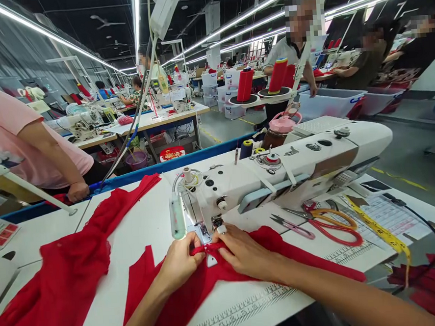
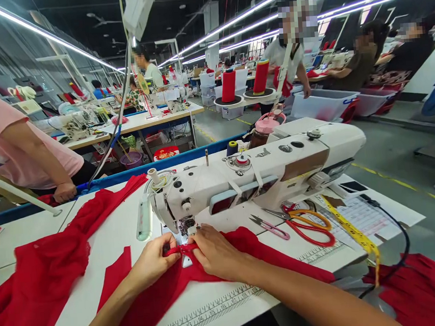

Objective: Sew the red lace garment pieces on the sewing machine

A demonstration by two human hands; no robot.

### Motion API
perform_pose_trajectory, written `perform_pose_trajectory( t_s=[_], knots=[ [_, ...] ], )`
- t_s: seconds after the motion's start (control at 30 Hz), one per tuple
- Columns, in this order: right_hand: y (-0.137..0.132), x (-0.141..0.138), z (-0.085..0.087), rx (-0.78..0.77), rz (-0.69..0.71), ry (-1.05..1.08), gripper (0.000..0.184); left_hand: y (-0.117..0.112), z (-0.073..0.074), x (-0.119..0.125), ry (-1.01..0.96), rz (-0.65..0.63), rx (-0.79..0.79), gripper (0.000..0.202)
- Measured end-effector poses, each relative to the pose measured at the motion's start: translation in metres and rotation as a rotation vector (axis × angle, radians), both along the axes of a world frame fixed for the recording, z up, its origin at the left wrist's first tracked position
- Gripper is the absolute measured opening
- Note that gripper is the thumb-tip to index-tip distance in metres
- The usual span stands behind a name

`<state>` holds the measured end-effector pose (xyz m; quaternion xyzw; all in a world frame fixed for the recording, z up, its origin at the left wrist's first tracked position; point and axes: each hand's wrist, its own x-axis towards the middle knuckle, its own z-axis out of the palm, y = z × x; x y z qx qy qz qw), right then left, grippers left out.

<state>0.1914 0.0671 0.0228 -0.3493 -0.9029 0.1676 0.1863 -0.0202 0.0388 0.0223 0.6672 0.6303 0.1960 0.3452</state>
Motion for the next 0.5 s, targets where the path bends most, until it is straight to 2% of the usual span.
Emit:
perform_pose_trajectory(
  t_s=[0.13,0.2,0.27,0.37,0.5],
  knots=[
    [0.003,-0.003,0.014,-0.133,0.021,0.028,0.017,0.002,0.011,-0.003,-0.122,-0.077,-0.110,0.008],
    [0.005,-0.005,0.018,-0.188,0.041,0.033,0.012,0.001,0.017,-0.004,-0.162,-0.116,-0.168,0.012],
    [0.008,-0.007,0.019,-0.237,0.052,0.033,0.015,0.000,0.021,-0.004,-0.185,-0.142,-0.204,0.018],
    [0.011,-0.009,0.019,-0.284,0.041,0.018,0.016,-0.001,0.022,-0.003,-0.180,-0.151,-0.173,0.028],
    [0.010,-0.012,0.018,-0.254,0.000,-0.036,0.019,-0.003,0.013,0.001,-0.065,-0.122,-0.060,0.027]
  ],
)
